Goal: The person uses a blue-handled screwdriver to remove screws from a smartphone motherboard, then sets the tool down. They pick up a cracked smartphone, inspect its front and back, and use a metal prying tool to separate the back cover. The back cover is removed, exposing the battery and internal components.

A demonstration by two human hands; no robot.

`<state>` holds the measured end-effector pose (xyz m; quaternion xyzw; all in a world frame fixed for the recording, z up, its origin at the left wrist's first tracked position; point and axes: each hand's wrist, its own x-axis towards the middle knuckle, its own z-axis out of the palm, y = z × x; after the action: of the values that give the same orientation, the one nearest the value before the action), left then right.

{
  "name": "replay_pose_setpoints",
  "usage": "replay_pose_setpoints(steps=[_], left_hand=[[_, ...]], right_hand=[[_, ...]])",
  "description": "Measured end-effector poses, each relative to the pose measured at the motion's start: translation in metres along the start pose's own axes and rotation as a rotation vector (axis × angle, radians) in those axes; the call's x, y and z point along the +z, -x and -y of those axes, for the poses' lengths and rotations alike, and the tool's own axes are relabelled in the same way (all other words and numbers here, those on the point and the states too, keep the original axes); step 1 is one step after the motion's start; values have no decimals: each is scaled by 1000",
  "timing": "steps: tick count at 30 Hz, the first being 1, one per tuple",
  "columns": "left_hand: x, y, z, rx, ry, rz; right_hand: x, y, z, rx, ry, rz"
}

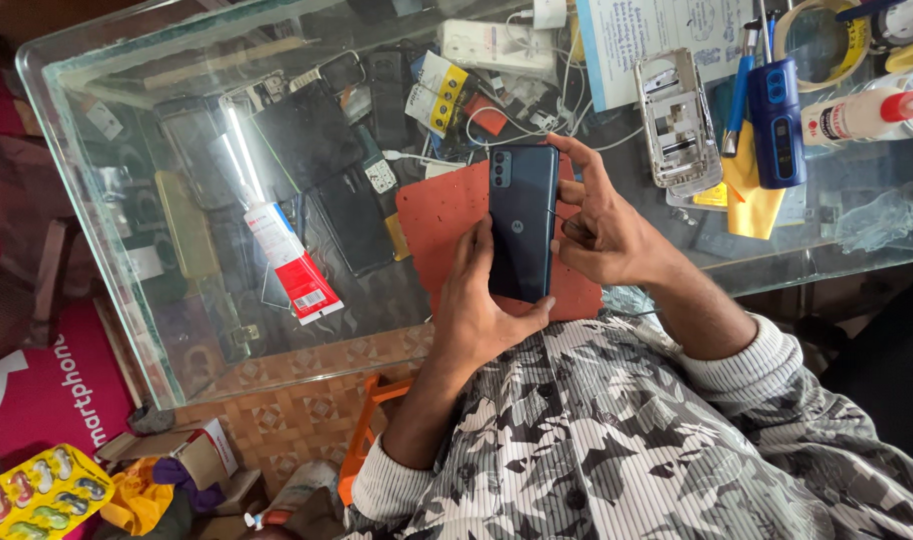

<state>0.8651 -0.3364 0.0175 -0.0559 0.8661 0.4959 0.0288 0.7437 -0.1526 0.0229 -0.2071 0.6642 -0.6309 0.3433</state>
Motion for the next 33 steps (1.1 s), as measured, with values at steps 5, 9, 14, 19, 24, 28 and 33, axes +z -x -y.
replay_pose_setpoints(steps=[5, 9, 14, 19, 24, 28, 33], left_hand=[[0, -1, -1, 20, 21, 3], [-2, -3, -6, 29, -1, -46], [-2, -7, -8, -26, -107, -122], [-2, -16, 3, 0, -142, -133], [-5, -16, 14, 128, -82, -127], [-4, -16, 16, 172, -71, -121], [2, -17, 15, 185, -83, -185]], right_hand=[[0, -1, -9, -22, -16, -44], [-2, -2, -20, -93, -15, -90], [1, 0, -27, -78, 47, -130], [2, 2, -28, -52, 128, -200], [-3, 2, -31, -80, 2, -228], [-6, 0, -40, -102, -154, -232], [-12, 1, -51, -87, -53, -265]])
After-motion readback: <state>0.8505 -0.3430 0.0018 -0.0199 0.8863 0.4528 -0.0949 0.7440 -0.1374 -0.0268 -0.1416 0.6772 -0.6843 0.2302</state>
